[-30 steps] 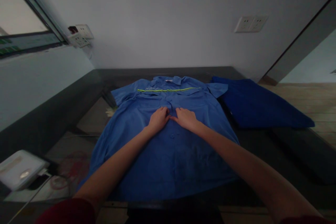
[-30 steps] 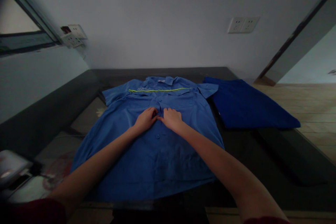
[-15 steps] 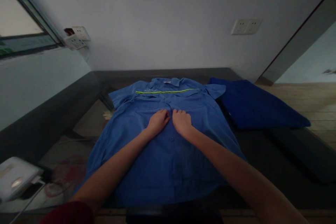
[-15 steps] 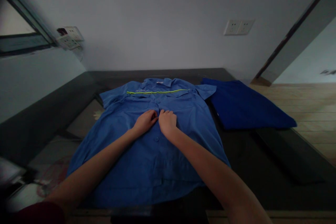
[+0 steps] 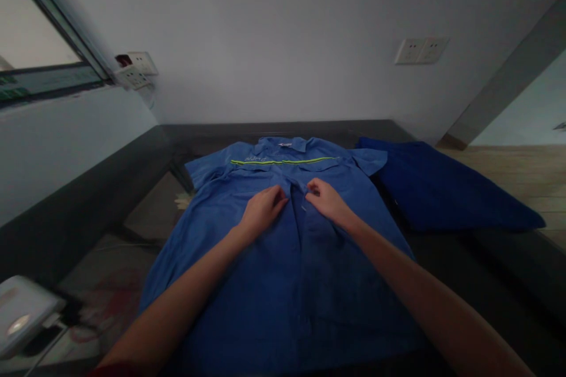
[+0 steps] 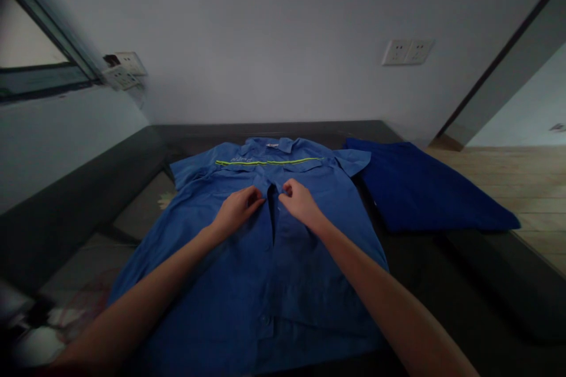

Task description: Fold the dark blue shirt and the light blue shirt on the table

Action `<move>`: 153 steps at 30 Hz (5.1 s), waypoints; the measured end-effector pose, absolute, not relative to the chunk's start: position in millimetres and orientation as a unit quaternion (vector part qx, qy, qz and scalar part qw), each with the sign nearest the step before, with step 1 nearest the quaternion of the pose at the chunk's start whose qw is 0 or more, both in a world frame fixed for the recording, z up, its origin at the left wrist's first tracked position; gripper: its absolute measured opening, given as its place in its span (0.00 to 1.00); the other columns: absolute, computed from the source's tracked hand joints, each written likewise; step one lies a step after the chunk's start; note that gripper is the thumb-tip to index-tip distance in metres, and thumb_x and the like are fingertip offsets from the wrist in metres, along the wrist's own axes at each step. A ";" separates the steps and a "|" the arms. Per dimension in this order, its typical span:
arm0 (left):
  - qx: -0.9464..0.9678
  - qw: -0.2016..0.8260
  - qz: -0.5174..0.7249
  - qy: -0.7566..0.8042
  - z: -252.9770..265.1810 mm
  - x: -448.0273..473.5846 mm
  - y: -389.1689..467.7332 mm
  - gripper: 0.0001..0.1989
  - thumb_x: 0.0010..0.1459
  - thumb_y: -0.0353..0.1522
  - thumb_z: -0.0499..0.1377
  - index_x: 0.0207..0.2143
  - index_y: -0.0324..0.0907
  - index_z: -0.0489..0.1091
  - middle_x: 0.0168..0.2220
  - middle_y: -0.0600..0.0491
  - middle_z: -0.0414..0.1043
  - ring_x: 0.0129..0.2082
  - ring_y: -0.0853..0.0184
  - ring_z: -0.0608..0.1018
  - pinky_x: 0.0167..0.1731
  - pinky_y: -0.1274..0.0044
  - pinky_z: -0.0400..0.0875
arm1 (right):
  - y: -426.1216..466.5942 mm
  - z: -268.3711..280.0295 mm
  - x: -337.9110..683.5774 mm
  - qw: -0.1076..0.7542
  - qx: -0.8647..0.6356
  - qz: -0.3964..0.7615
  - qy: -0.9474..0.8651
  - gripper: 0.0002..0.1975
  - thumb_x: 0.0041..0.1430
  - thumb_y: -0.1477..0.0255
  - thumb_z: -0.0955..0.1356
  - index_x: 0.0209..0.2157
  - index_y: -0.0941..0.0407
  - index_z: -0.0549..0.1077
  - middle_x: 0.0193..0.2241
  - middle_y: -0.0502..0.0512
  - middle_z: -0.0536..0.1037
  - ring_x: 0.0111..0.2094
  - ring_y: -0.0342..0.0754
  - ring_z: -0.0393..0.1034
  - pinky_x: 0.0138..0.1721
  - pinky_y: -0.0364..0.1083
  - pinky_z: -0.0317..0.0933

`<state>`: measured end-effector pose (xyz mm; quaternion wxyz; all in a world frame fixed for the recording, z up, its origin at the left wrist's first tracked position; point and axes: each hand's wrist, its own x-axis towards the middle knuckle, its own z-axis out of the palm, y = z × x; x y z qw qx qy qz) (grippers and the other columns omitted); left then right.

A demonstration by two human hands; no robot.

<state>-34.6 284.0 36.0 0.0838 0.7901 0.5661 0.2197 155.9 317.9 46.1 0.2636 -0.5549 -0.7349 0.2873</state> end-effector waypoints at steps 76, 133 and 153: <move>0.770 0.200 0.284 0.535 29.6 -32.1 285.8 0.05 0.58 0.29 0.54 0.32 0.40 0.70 0.28 0.54 0.73 0.29 0.68 0.73 0.30 0.80 0.63 | 307.3 22.8 148.2 0.362 -0.374 0.323 -0.790 0.13 0.64 0.71 0.61 0.39 0.58 0.78 0.33 0.56 0.78 0.36 0.48 0.71 0.40 0.45 0.63; 0.659 0.356 0.366 0.552 2.7 -27.1 293.0 0.14 0.56 0.39 0.54 0.23 0.40 0.64 0.20 0.58 0.59 0.24 0.71 0.62 0.24 0.79 0.56 | 306.6 3.3 142.4 0.395 -0.391 0.209 -0.805 0.04 0.58 0.76 0.68 0.37 0.56 0.74 0.31 0.52 0.73 0.33 0.46 0.68 0.34 0.43 0.60; 0.685 0.373 0.299 0.550 8.6 -29.5 292.1 0.15 0.51 0.41 0.57 0.20 0.41 0.61 0.19 0.60 0.57 0.21 0.72 0.61 0.23 0.79 0.52 | 306.9 7.0 140.7 0.450 -0.386 0.264 -0.761 0.04 0.53 0.78 0.70 0.26 0.57 0.76 0.26 0.52 0.74 0.29 0.44 0.68 0.31 0.42 0.60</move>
